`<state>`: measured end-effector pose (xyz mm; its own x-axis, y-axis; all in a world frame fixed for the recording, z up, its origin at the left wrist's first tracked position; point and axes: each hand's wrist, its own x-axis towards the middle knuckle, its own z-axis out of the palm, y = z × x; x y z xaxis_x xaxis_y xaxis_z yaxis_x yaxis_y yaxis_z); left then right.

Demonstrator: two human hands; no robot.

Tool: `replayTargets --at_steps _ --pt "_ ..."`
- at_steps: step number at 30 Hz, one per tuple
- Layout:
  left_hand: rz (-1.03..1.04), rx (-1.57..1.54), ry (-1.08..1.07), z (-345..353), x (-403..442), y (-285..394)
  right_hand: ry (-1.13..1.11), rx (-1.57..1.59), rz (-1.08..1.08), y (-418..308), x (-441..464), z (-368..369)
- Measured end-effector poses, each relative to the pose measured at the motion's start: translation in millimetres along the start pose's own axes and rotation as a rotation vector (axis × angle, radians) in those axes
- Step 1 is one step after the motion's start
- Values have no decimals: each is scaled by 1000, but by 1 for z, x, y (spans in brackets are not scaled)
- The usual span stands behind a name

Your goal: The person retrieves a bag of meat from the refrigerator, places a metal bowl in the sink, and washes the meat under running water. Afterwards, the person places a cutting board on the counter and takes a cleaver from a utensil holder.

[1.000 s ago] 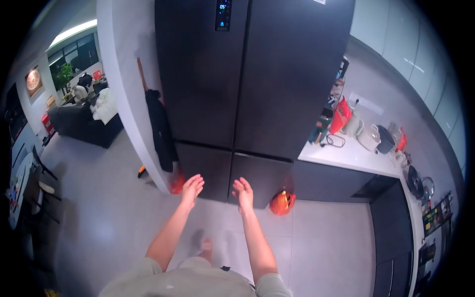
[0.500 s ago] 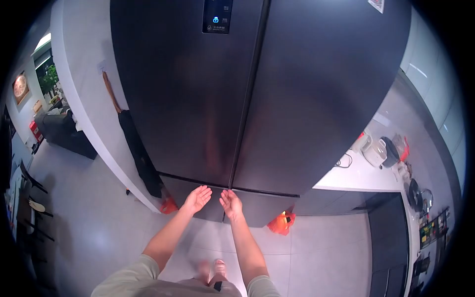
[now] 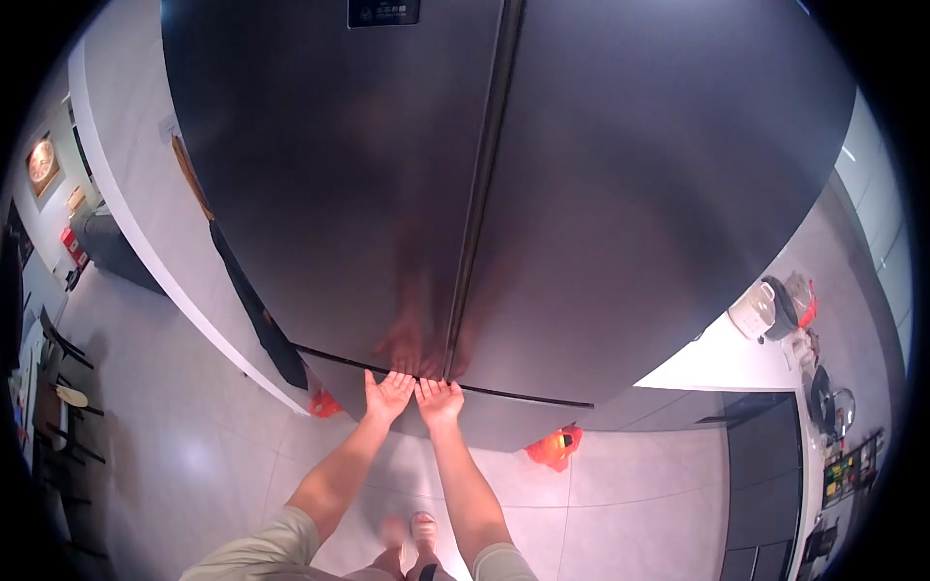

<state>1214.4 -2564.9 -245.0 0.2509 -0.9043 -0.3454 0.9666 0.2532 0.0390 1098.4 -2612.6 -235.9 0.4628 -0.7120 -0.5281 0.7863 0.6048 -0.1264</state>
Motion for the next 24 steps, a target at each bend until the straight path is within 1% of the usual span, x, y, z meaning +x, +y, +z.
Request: replayTargets --at_steps 1,4,10,13,15,17,18,19,21,22,23,24 --pt "-8 -18 -23 -1 2 -1 9 9 2 2 -4 4" --pt "-6 39 58 6 6 -1 17 23 7 2 -6 10" --pt "5 110 35 8 7 -2 -10 -28 23 3 -5 -2" --pt "-2 81 103 8 -2 -1 0 -77 28 5 -10 -6" --pt "-13 118 75 5 -12 2 0 -110 48 9 -19 -10" --pt "-3 188 75 -3 -28 6 56 -150 71 16 -33 -16" --pt "-8 199 103 -6 -37 9 78 -169 80 21 -40 -16" --pt "-14 209 131 -7 -47 12 146 -168 88 27 -45 -22" --pt "-1 249 229 -1 -72 14 71 -142 185 40 -58 -39" --pt "-28 255 159 -18 -75 23 32 -131 234 47 -64 -46" --pt "-52 261 91 -54 -73 40 47 -195 267 56 -72 -49" --pt "-75 268 25 -72 -75 52 26 -193 296 67 -82 -53"
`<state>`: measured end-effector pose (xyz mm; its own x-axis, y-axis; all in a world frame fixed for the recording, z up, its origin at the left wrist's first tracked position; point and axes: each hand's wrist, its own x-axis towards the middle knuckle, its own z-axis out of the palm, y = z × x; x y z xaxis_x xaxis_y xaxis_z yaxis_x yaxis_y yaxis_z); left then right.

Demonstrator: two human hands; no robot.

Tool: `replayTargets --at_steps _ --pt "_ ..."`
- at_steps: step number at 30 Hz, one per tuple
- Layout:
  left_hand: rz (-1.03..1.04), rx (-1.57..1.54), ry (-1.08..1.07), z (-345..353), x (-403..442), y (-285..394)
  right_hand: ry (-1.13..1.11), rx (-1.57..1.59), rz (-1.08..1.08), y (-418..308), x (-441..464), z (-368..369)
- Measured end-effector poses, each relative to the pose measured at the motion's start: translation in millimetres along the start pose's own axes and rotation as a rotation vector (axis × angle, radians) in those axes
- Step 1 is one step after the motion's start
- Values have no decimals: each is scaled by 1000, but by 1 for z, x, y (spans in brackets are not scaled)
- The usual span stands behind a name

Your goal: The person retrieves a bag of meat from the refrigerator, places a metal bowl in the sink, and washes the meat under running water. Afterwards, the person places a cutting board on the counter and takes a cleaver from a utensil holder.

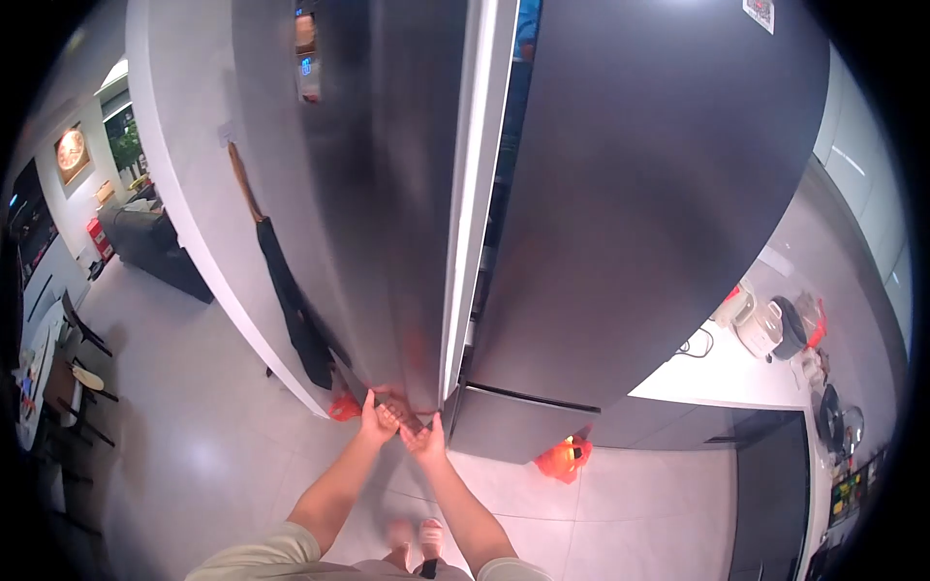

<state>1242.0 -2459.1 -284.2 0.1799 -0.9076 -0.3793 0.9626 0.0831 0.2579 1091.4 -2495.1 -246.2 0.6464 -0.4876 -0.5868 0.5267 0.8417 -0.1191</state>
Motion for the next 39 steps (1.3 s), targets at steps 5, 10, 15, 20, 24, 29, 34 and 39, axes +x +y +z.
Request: replayTargets --at_steps 5,10,15,20,24,29,34,39 --pt "247 -60 274 15 -79 17 2 -41 146 74 -22 -1" --pt "486 170 320 -11 -140 36 -75 -136 282 148 -25 -13" --pt "787 333 426 -22 -193 69 -55 -277 410 204 -40 12" --pt "905 362 595 6 -244 105 -217 -544 492 244 -47 43" --pt "1147 387 476 7 -254 137 -379 -717 535 251 -54 74" --pt "1165 466 559 43 -276 171 -435 -753 498 245 -69 118" --pt "1190 448 560 46 -274 200 -507 -776 446 220 -71 136" --pt "1168 354 461 5 -258 236 -449 -716 358 186 -71 147"
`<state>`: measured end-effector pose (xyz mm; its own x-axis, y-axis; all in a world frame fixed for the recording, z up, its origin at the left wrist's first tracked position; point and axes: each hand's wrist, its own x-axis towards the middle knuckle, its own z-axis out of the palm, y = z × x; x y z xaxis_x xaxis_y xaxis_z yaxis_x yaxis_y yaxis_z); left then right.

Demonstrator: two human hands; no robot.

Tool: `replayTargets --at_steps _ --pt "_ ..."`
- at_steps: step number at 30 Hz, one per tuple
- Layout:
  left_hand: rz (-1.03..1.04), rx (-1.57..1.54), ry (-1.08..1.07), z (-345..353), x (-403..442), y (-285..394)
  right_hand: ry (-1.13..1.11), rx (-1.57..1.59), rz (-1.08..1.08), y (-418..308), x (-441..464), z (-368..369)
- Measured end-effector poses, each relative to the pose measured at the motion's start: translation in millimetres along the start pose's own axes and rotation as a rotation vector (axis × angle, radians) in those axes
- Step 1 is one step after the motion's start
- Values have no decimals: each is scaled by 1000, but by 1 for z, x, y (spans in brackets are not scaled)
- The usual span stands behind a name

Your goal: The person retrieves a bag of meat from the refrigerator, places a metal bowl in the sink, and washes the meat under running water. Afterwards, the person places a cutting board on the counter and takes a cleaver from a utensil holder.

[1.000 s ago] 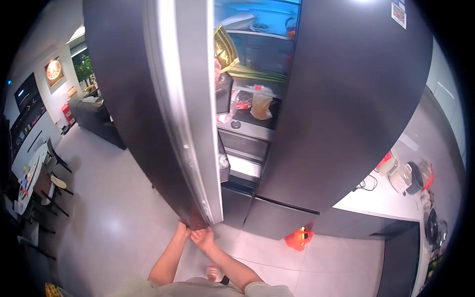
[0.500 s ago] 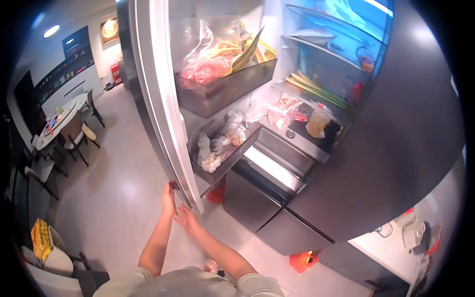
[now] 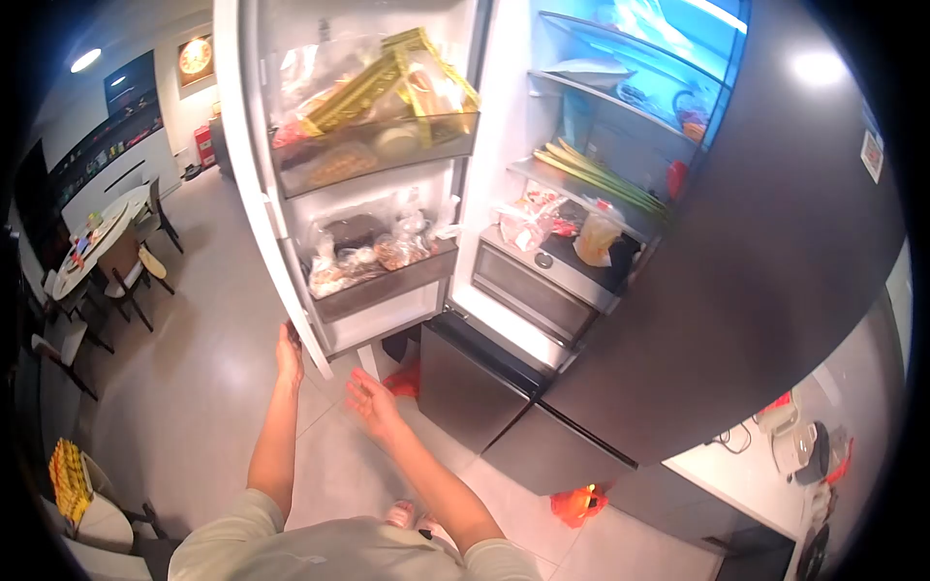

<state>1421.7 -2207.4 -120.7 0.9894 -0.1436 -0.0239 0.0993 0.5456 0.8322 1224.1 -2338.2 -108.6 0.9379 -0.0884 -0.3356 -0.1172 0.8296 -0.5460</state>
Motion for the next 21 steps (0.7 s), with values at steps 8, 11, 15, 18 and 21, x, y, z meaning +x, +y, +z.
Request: replayTargets --at_steps 8,11,15,18,21 --pt "3 66 31 5 30 0 74 89 -157 -43 -22 -29" --pt "-35 83 27 27 15 17 102 104 -209 -52 -27 -35" --pt "28 3 -41 7 33 -2 106 108 -255 -52 -28 -46" --pt "-63 -14 418 -4 25 -34 132 138 -284 -54 -28 -51" --pt "-741 -29 431 -85 49 -151 159 183 -334 -57 -32 -56"
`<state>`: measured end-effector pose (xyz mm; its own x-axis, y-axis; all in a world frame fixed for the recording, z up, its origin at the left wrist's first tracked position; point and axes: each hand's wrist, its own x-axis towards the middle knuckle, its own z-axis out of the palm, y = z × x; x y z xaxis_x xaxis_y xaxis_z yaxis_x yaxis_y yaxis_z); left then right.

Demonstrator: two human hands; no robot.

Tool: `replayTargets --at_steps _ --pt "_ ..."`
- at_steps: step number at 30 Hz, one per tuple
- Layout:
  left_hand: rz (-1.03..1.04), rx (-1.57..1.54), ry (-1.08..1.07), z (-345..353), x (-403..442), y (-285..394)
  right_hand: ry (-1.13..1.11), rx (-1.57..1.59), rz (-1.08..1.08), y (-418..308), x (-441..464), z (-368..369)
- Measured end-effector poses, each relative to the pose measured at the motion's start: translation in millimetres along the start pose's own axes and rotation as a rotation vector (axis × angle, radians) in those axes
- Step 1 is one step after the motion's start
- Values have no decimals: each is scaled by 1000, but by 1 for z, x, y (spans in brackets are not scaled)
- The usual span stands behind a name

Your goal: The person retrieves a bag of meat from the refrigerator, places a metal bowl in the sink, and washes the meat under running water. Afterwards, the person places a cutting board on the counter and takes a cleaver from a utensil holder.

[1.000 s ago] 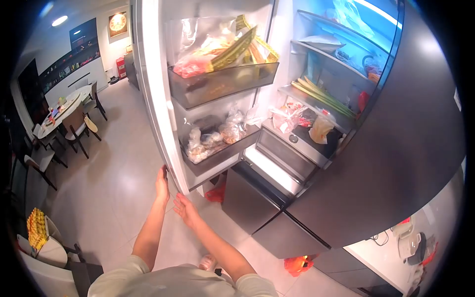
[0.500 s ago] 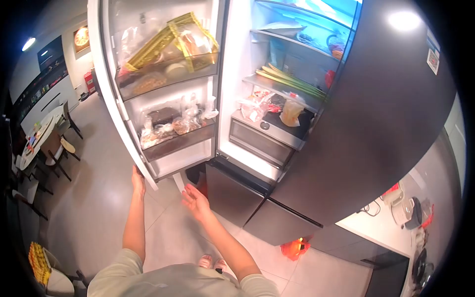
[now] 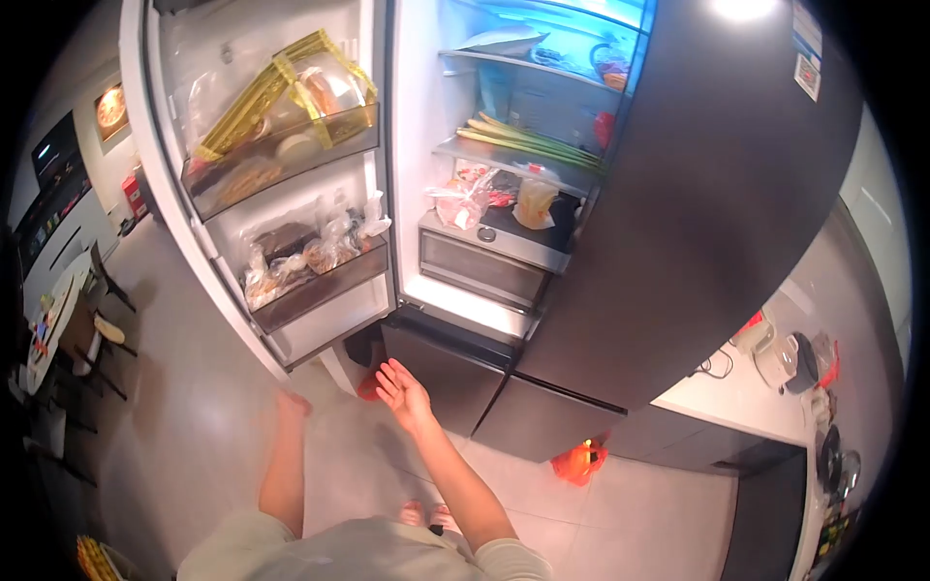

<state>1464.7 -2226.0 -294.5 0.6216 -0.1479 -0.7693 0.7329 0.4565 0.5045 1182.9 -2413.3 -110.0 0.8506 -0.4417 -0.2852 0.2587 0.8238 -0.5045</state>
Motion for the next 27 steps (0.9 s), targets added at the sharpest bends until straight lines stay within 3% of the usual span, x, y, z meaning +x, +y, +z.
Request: replayTargets --at_steps 2,4,7,14,20,27 --pt "-81 85 -205 -1 7 -62 18 41 -55 -8 -2 -9" --pt "-147 244 -275 40 -79 -96 43 94 -129 -21 -11 -24" --pt "-113 491 -648 95 -164 -124 129 149 -306 -53 -48 -49" --pt "-349 716 -1232 169 -302 -231 425 196 -832 -108 -223 -128" --pt "-674 900 -1508 142 -429 -363 651 256 -1222 -92 -415 -153" --pt "-1041 1058 -1669 15 -573 -498 868 353 -1562 3 -627 -162"
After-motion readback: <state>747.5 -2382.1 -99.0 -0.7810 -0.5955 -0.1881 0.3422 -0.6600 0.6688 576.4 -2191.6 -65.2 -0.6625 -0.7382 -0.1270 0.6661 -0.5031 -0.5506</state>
